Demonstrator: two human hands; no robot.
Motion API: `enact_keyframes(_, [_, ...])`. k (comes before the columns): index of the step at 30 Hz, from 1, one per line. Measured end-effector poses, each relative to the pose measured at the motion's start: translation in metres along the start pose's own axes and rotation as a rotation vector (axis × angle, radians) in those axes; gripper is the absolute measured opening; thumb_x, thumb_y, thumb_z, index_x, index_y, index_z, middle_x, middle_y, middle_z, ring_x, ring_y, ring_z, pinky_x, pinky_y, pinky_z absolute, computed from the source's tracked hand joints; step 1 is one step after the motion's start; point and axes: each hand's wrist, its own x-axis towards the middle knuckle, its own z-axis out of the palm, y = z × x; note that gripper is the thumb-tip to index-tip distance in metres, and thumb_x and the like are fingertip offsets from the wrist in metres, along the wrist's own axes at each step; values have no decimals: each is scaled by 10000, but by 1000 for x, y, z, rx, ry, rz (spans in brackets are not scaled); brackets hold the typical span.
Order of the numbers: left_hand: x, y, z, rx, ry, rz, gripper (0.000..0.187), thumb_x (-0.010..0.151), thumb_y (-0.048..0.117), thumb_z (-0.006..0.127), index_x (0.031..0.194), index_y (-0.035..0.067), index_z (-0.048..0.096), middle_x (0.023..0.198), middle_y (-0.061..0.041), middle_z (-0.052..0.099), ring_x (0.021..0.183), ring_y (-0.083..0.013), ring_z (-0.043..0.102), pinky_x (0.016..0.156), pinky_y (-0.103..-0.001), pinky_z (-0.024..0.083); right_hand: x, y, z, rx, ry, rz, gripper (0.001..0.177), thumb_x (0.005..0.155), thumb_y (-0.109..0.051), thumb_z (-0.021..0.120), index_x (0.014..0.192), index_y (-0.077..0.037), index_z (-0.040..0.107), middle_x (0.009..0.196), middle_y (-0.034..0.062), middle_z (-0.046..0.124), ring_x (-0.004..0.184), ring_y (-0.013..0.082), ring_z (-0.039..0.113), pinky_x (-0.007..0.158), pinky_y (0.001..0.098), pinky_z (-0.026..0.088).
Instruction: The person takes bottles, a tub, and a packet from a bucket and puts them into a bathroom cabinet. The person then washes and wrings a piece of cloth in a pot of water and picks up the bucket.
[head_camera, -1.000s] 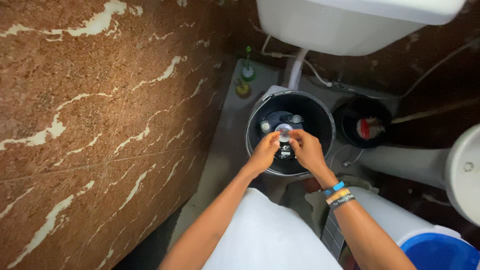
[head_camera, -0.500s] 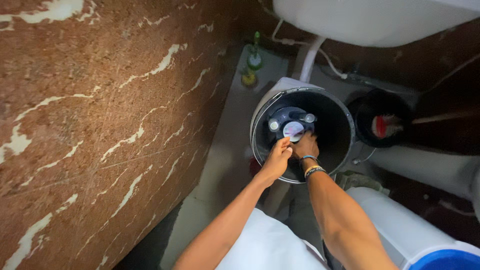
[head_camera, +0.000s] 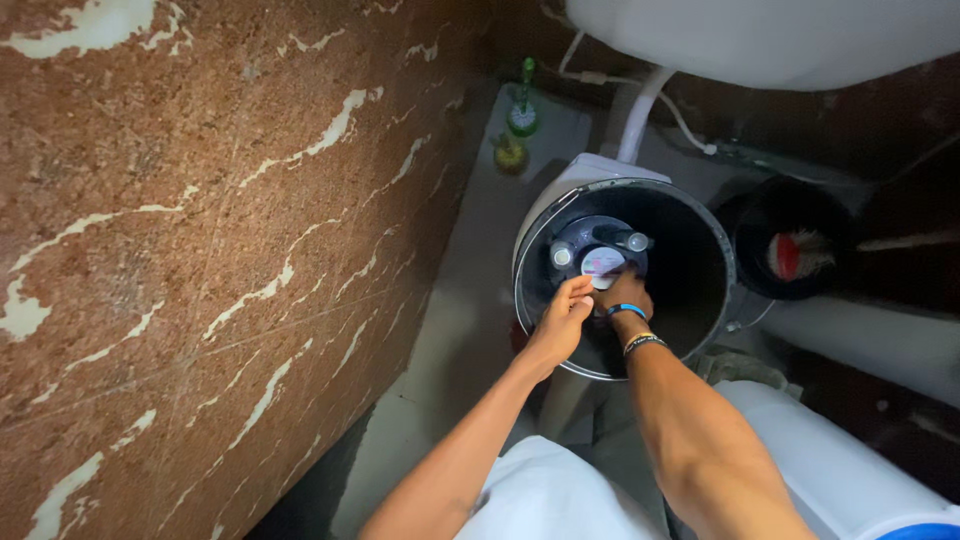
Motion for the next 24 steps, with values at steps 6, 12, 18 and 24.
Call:
enact_keyframes(6, [15, -28, 10, 15, -1, 36, 446, 1035, 180, 504, 1456, 34, 487, 1440, -159, 587, 1330, -238, 551, 1131, -354, 409, 45, 5, 32, 80, -47, 139, 688, 817, -439, 763, 1370, -84, 562, 1373, 225, 620, 1230, 421, 628, 1001, 510, 532])
enact_keyframes(12, [15, -21, 14, 47, 64, -85, 465, 1027, 194, 505, 1470, 57, 457, 1477, -128, 538, 1388, -225, 497, 1150, -359, 371, 59, -5, 45, -56, 71, 63, 355, 960, -403, 632, 1112, -106, 752, 1249, 175, 723, 1128, 369, 708, 923, 482, 575])
enact_keyframes(18, [16, -23, 8, 23, 58, -17, 449, 1020, 160, 517, 1454, 54, 471, 1458, -152, 560, 1362, -250, 531, 1133, -368, 409, 20, -9, 22, -97, 147, -8, 447, 851, -472, 737, 1091, -96, 751, 1165, 195, 752, 1065, 361, 742, 885, 463, 599])
enact_keyframes(24, [10, -8, 4, 204, 91, 88, 637, 837, -56, 536, 1457, 72, 462, 1471, -153, 541, 1369, -262, 523, 1086, -381, 460, -59, -30, -62, -179, 60, -89, 911, 590, -557, 930, 1241, -17, 592, 1256, 229, 655, 1130, 382, 674, 951, 463, 556])
